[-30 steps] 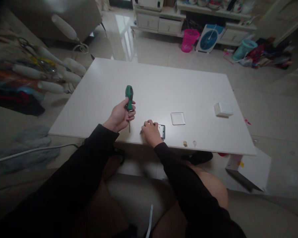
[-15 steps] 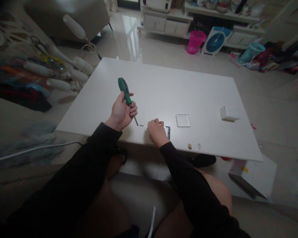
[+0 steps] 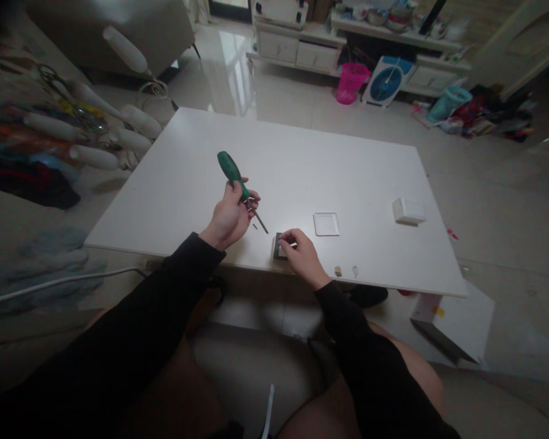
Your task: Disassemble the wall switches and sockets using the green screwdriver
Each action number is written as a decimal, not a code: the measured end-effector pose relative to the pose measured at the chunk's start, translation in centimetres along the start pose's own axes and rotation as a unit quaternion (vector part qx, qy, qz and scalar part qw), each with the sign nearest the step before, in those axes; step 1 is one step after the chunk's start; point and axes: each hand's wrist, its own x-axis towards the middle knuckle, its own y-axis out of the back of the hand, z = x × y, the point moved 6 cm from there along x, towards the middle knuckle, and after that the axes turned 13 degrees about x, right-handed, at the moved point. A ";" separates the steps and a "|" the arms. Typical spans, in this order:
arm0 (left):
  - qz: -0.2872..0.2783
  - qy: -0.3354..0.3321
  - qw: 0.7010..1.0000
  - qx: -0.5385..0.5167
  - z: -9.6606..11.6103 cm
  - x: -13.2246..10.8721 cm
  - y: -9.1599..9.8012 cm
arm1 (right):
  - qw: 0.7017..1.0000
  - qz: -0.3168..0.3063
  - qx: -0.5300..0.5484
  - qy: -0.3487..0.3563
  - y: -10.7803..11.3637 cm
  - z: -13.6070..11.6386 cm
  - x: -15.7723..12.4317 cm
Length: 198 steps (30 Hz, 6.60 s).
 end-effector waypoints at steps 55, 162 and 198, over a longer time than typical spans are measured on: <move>-0.096 0.017 0.995 0.010 -2.8 -1.4 -2.1 | 0.991 0.017 0.112 -0.073 1.0 1.0 -1.0; -0.186 -0.091 0.948 0.241 -6.0 -3.0 -2.7 | 0.965 -0.118 -0.234 0.001 -0.6 4.2 -1.2; -0.202 -0.129 0.931 0.275 -6.0 -2.5 -2.4 | 0.966 -0.120 -0.226 0.024 -0.6 4.5 -1.2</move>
